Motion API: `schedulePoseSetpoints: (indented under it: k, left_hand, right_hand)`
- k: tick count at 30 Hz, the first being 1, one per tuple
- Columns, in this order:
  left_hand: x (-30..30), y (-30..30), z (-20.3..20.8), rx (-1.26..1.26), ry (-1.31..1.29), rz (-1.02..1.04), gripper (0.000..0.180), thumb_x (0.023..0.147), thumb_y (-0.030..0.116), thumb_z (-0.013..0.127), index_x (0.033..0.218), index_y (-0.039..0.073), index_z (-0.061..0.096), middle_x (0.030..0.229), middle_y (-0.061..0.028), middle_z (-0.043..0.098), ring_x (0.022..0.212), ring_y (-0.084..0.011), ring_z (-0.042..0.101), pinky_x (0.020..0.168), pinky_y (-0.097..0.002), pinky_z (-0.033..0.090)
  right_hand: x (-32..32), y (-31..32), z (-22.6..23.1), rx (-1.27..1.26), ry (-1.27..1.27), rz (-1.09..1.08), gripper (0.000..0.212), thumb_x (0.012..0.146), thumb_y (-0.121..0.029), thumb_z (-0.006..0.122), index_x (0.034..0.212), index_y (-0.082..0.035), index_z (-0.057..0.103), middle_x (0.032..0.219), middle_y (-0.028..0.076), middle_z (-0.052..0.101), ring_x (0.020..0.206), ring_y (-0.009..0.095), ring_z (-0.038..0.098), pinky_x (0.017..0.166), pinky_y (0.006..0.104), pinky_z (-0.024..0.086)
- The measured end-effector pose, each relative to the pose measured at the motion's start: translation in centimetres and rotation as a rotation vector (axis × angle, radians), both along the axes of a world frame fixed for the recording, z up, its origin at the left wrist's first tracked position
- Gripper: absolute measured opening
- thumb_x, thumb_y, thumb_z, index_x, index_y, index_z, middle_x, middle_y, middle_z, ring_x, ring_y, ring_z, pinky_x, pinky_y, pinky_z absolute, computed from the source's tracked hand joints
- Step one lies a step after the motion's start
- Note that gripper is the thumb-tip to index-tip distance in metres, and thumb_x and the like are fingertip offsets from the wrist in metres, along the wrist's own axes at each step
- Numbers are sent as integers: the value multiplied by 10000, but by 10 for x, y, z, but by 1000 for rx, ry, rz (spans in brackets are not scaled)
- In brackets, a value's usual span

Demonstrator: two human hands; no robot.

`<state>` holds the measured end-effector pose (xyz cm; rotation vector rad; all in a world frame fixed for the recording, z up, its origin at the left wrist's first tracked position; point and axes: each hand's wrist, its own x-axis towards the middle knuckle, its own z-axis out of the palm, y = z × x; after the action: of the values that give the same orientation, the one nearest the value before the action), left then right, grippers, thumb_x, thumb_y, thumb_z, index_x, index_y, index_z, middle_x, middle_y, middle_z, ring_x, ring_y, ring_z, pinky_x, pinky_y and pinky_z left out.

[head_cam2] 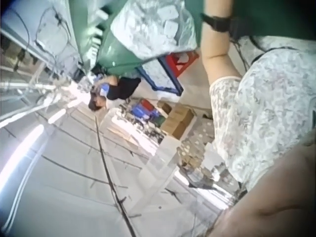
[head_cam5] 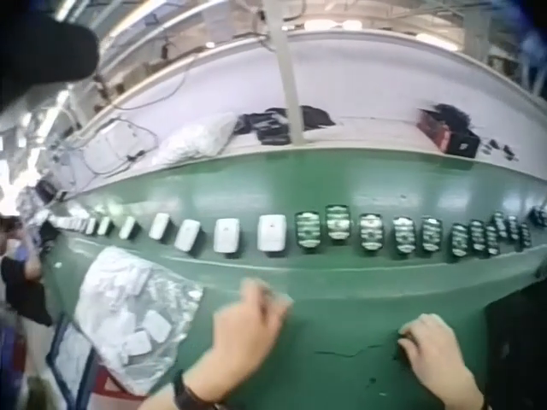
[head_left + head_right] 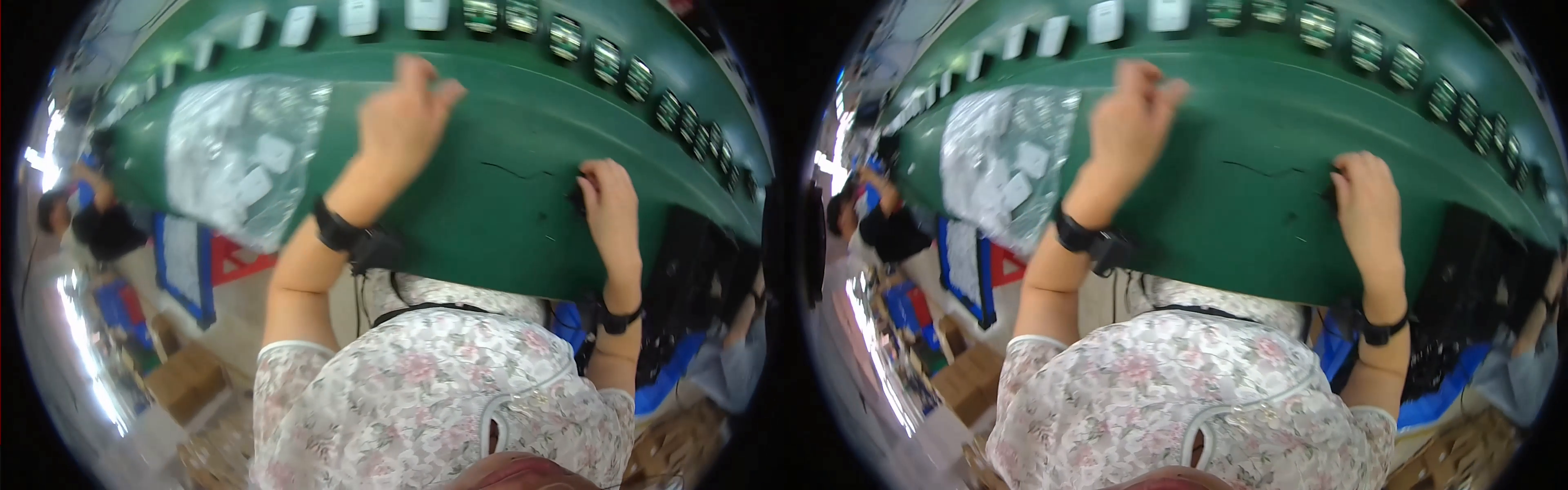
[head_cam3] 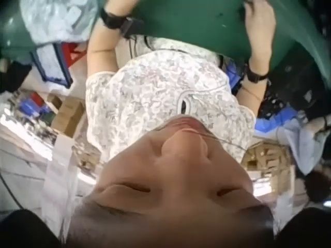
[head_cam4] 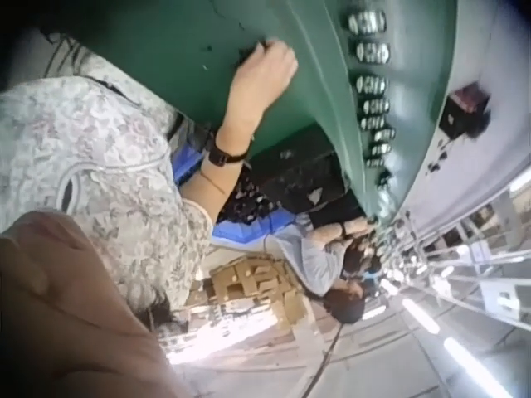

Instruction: The person assembles electronic devices by picking up a white plastic base, inserting a small black component, and pressing a black housing over the assembly. The completed unit is then placed on the green workbench alongside other devices.

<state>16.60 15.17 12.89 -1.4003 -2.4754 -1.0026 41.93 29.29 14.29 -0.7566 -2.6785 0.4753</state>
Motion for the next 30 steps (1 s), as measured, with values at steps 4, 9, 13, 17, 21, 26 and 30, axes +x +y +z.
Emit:
schedulePoseSetpoints:
  k: [4,9,13,17,21,26,30]
  left_hand:
    - [27,-75,4,-44,-12,-67,209,830,220,687,893,83,541,703,-77,603,614,-266,614,529,-362,474]
    - [3,-153,8,-11,106,203,124,825,113,668,874,51,572,745,-96,574,656,-278,584,571,-363,465]
    - [-35,-204,20,-271,250,416,243,771,58,672,994,39,578,967,-131,574,925,-320,551,752,-413,462]
    - [-56,-220,9,-444,432,320,322,741,161,728,1000,35,586,963,-133,578,912,-318,548,759,-409,471]
    - [-67,-211,-3,-505,350,454,224,780,198,697,900,36,600,923,-129,594,881,-324,546,750,-402,460]
    - [-44,-179,39,-390,537,398,183,791,81,682,973,89,683,884,-99,585,798,-279,543,694,-404,458]
    - [5,-110,42,140,-173,189,212,816,-1,642,1006,88,676,846,-97,586,667,-242,583,580,-335,472]
  right_hand:
    - [1,-1,3,24,-50,51,144,827,29,579,960,2,529,845,154,510,761,305,529,703,368,449]
    - [11,3,-1,1,-113,23,142,852,20,556,991,11,531,886,142,524,786,278,548,705,358,455]
    - [10,-9,4,197,-127,51,136,866,17,539,1002,16,530,912,136,531,825,286,553,725,354,463]
    - [18,-4,0,46,-151,-8,109,864,15,556,972,12,551,907,130,549,847,289,550,739,368,448]
    - [13,3,-3,-171,54,-167,55,859,2,589,905,14,561,824,117,568,730,228,563,669,320,457]
    - [16,16,7,-91,74,-240,52,882,-17,603,929,4,597,824,52,608,715,111,543,671,228,441]
    - [-13,-4,14,-540,448,-200,59,886,-23,621,937,4,612,870,10,607,759,78,549,681,209,454]
